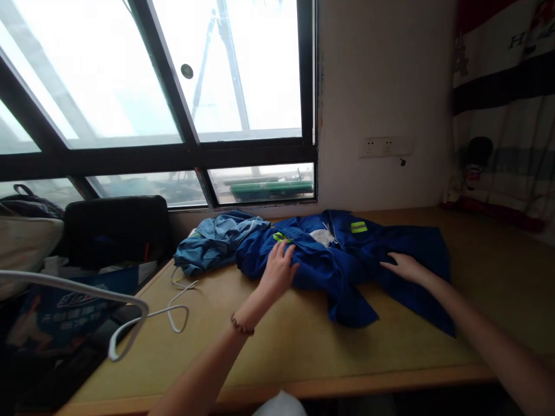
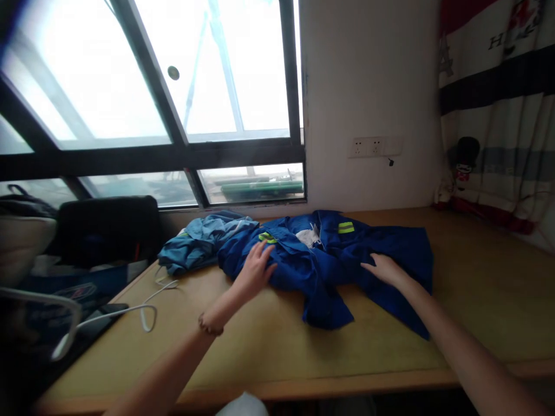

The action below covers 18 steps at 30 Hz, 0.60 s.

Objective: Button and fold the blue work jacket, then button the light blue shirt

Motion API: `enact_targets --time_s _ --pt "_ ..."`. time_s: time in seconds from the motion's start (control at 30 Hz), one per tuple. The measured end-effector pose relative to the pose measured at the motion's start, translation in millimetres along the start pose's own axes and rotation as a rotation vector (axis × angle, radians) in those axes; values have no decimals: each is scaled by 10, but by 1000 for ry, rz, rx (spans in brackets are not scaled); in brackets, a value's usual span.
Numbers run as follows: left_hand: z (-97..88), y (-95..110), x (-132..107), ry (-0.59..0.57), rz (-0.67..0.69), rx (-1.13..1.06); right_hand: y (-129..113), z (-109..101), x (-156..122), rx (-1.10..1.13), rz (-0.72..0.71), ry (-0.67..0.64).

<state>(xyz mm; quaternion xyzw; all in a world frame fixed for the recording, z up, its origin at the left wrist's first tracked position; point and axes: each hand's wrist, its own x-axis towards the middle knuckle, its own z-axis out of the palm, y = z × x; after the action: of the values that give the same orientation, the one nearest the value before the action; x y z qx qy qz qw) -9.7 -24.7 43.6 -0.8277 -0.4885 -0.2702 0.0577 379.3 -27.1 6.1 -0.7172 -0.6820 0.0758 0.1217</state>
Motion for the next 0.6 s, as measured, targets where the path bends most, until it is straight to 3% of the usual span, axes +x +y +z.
enact_targets --time_s 0.13,0.23,0.37,0.47,0.6 --pt "-27 308 -852 -315 203 -203 -97 397 -429 -58 -107 -1" --pt "-23 360 -1032 -422 181 -238 -39 508 -527 -125 -87 91" --pt "96 278 -746 -338 77 -185 77 519 -393 -85 -129 166" --pt "267 244 -439 -334 3 -134 -34 455 -294 43 -39 189" --pt "478 253 -159 -311 -55 -52 -356 168 -254 533 68 202"
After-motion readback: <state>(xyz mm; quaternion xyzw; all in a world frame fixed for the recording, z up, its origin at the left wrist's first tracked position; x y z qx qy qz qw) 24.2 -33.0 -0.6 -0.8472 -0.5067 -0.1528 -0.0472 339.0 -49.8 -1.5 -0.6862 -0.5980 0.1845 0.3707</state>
